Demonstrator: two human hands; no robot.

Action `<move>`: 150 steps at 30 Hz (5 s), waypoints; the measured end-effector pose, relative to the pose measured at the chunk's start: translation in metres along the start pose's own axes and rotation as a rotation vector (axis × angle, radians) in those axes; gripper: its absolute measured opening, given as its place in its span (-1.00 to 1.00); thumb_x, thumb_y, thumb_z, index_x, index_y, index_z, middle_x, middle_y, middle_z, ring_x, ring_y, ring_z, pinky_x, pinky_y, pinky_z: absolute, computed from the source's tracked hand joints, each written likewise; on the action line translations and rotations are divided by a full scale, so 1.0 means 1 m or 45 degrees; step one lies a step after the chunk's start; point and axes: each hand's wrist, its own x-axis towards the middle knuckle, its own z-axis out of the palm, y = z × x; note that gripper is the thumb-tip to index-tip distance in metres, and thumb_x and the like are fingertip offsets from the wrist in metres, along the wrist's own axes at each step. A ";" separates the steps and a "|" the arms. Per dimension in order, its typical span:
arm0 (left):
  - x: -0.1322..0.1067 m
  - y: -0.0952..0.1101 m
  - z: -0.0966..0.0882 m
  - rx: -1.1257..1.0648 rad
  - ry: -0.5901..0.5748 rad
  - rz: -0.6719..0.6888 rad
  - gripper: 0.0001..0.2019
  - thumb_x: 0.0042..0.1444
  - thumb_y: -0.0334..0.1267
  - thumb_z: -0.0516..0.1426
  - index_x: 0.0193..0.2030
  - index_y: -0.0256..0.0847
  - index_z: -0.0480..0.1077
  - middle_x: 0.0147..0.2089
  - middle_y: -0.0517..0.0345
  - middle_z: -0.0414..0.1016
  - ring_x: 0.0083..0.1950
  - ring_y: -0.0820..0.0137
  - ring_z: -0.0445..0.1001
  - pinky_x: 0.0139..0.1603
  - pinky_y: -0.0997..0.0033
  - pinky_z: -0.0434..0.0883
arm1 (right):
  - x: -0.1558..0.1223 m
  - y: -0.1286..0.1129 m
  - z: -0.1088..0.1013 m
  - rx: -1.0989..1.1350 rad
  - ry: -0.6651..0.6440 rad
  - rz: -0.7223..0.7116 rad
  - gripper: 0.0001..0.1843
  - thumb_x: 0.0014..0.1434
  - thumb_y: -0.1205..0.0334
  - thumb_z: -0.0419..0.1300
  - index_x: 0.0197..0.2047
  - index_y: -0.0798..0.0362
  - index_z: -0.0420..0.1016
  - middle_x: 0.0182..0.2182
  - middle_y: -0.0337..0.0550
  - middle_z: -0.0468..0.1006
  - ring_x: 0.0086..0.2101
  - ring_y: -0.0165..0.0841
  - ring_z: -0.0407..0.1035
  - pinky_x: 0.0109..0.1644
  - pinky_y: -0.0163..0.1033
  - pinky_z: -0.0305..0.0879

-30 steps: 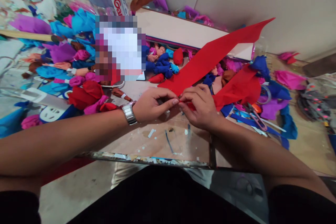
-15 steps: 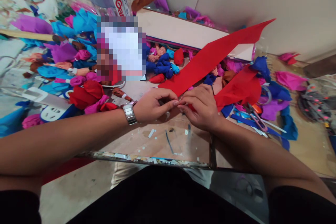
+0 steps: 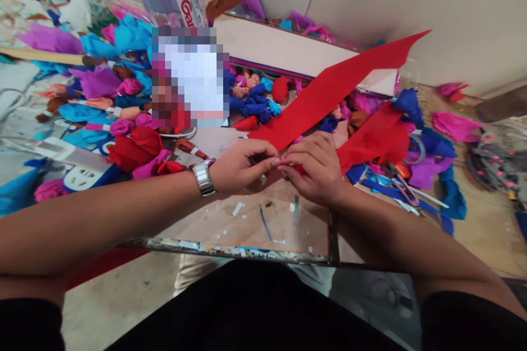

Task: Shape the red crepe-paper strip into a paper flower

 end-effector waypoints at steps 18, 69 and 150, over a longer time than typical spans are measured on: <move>-0.001 -0.003 0.001 0.006 0.014 0.049 -0.68 0.40 -0.01 0.26 -0.17 -0.28 0.57 -0.33 0.12 0.62 -0.38 0.54 0.51 -0.34 0.57 0.41 | -0.002 0.002 0.003 0.037 0.008 0.026 -0.88 0.39 0.19 0.41 -0.09 -0.08 0.55 -0.21 -0.25 0.75 -0.20 -0.26 0.53 0.07 0.01 0.31; 0.000 0.002 -0.001 0.001 0.143 -0.059 -0.68 0.33 0.01 0.36 -0.23 -0.24 0.68 -0.34 0.05 0.71 -0.36 0.49 0.59 -0.32 0.54 0.49 | -0.001 0.002 0.003 0.033 0.044 0.068 -0.88 0.36 0.21 0.41 -0.10 -0.09 0.55 -0.22 -0.26 0.75 -0.20 -0.26 0.55 0.05 0.02 0.33; -0.001 0.002 0.001 -0.026 0.191 -0.011 -0.72 0.46 -0.09 0.23 -0.10 -0.24 0.70 -0.25 0.04 0.76 -0.30 0.48 0.68 -0.26 0.57 0.57 | -0.004 0.006 0.002 0.314 0.068 0.209 -0.83 0.32 0.21 0.46 -0.08 -0.11 0.59 -0.22 -0.22 0.77 -0.23 -0.26 0.63 0.03 -0.01 0.44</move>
